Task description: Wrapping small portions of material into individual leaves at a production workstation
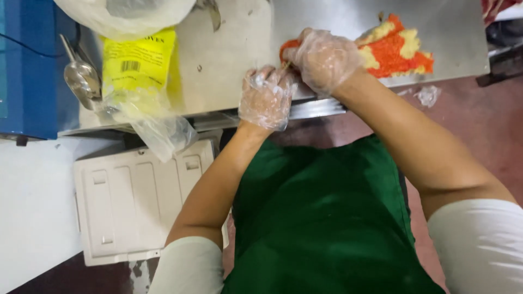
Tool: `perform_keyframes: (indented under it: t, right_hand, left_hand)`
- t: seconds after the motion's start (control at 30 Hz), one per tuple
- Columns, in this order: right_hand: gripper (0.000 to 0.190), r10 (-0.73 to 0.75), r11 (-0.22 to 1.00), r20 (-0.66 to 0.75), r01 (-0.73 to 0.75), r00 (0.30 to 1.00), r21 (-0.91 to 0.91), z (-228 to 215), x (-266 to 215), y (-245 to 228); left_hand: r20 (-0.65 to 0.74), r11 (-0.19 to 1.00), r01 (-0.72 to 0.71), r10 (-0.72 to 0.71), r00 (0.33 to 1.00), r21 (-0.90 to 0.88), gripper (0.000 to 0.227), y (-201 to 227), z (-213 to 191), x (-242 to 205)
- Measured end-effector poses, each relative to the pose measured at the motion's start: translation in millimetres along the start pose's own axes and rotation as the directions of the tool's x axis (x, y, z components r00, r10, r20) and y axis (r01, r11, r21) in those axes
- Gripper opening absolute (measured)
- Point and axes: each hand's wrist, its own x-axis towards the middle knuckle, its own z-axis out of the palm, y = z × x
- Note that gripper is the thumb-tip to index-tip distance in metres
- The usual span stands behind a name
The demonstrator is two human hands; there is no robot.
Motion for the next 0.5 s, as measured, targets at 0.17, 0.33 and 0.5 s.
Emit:
perform_keyframes:
  t: [0.17, 0.33, 0.5]
  right_hand:
    - [0.051, 0.111, 0.993, -0.080, -0.107, 0.991, 0.052, 26, 16, 53]
    - [0.032, 0.076, 0.996, -0.136, -0.068, 0.988, 0.061, 5, 2, 40]
    - [0.050, 0.227, 0.969, 0.320, -0.245, 0.920, 0.017, -17, -7, -5]
  left_hand:
    - [-0.097, 0.841, -0.072, 0.147, 0.984, 0.536, 0.041, 3, -12, 0]
    - [-0.201, 0.855, -0.107, 0.238, 0.950, 0.507, 0.038, 5, -13, 1]
    - [-0.247, 0.847, -0.132, 0.294, 0.924, 0.514, 0.030, 3, -11, -2]
